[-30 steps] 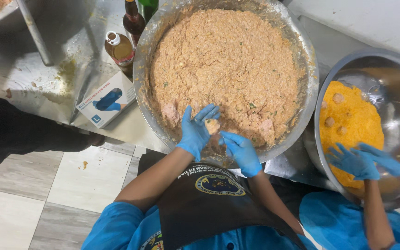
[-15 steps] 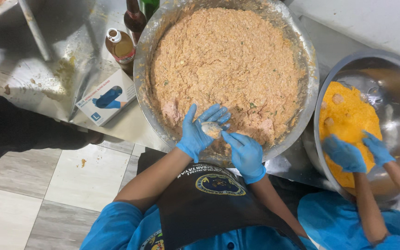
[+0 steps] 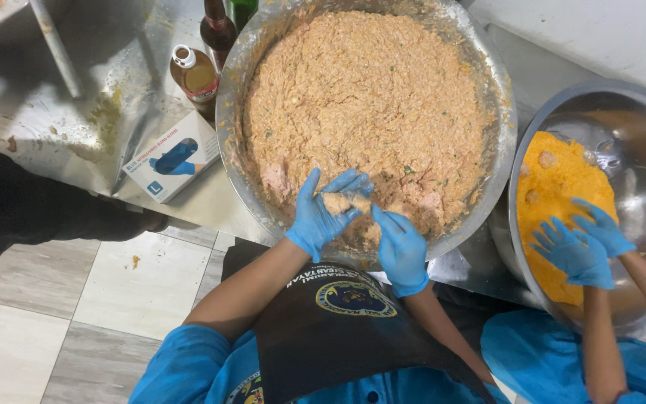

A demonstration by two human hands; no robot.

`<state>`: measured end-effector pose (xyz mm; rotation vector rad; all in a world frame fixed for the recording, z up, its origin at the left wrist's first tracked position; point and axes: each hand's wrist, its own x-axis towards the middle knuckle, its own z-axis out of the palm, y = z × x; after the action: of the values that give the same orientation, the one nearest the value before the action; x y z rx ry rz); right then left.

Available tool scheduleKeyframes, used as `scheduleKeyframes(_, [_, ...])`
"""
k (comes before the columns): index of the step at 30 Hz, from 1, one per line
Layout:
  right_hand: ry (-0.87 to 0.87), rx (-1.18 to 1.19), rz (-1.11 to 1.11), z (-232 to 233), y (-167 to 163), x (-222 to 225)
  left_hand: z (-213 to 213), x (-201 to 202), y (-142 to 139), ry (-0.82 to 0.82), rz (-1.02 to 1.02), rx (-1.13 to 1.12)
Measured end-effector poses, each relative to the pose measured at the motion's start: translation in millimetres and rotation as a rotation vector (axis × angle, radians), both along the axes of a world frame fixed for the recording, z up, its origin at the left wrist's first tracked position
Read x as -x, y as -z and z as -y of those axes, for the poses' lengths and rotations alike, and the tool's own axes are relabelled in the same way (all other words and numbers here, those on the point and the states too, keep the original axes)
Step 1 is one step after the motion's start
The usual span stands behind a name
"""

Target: The person scoops portions of minced food mixture from a large metal basin and rolls the portions between their gloved hands to form round balls. A second worker coats the balls in an orange crumb mixture in an adjacent basin, and finished balls accumulate in a smaller bowl.

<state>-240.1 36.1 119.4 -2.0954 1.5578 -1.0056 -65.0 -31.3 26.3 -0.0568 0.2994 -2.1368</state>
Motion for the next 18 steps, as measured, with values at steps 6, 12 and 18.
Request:
scheduleKeyframes(6, [0.099, -0.285, 0.097, 1.2, 28.6, -1.5, 4.8, 7.1, 9.3, -0.079, 0.218, 0.055])
scheduleKeyframes(12, [0.016, -0.555, 0.435, -1.1, 67.4, -7.7, 8.2, 14.9, 34.6, -0.251, 0.549, 0.074])
scheduleKeyframes(18, [0.127, -1.11, 0.816, 4.5, 67.3, -3.6, 8.8, 14.5, 42.4, -0.273, 0.601, 0.053])
